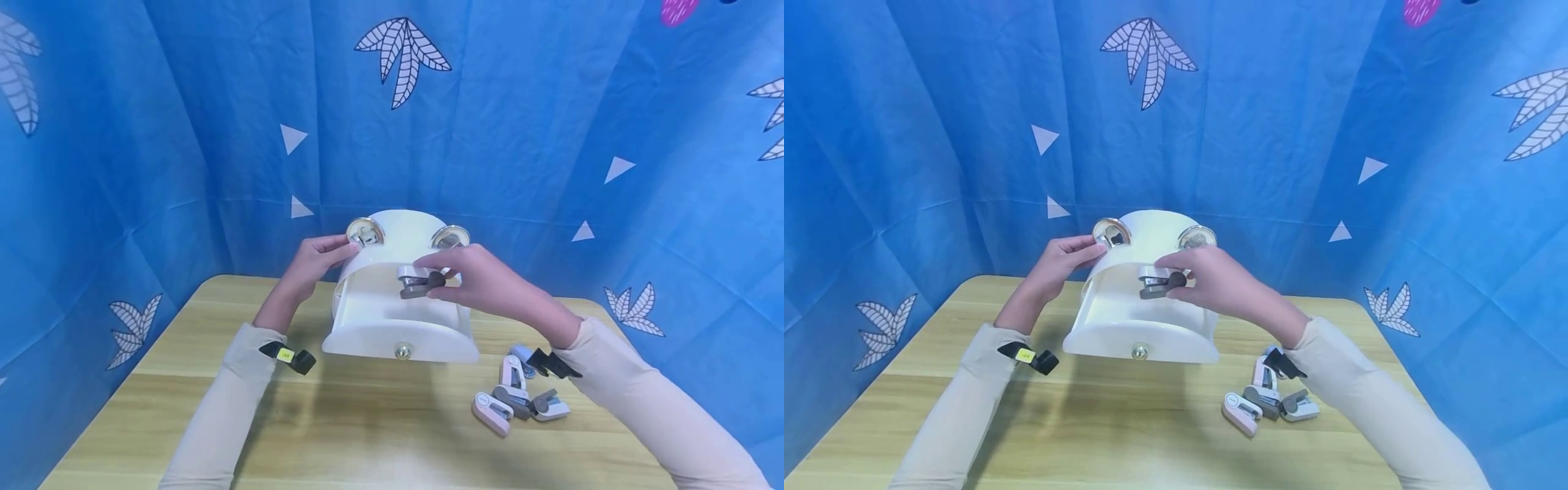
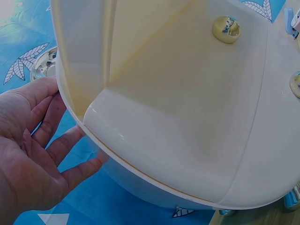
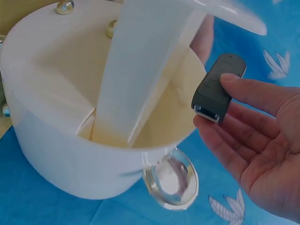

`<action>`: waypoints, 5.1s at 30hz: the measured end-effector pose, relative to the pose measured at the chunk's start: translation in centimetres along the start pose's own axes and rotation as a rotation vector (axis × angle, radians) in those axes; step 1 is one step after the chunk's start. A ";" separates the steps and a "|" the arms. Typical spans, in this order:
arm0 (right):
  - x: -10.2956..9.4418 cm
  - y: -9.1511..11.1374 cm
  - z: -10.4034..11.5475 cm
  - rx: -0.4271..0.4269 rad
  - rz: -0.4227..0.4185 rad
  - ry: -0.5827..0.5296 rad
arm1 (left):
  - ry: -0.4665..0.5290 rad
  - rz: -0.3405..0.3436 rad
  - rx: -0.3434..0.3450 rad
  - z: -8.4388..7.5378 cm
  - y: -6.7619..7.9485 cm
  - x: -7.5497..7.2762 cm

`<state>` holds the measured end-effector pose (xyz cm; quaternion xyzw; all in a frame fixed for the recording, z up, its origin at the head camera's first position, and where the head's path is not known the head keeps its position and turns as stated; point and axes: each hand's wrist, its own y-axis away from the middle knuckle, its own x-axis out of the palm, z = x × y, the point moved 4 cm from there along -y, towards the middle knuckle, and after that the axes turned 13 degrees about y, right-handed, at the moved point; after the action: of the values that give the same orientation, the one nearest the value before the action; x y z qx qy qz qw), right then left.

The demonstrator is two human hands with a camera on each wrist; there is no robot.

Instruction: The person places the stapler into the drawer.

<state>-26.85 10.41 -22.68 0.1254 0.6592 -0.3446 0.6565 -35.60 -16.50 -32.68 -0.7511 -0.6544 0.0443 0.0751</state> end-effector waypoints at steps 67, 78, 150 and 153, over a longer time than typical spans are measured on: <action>-0.1 0.6 -1.2 0.010 0.061 0.017 | 0.005 -0.004 0.011 0.6 -0.5 -0.4; 0.9 5.4 -6.5 0.185 0.119 0.053 | -0.002 -0.002 0.014 0.7 -0.6 -0.4; 15.1 11.7 -5.9 0.051 0.498 -0.166 | 0.016 -0.010 0.008 0.3 -0.4 -0.4; 14.9 11.6 -5.9 0.044 0.489 -0.169 | 0.021 -0.009 0.012 0.3 -0.4 -0.4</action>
<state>-25.85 18.26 -40.83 0.2660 0.5447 -0.1993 0.7700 -36.06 -16.83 -32.89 -0.7483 -0.6565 0.0398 0.0866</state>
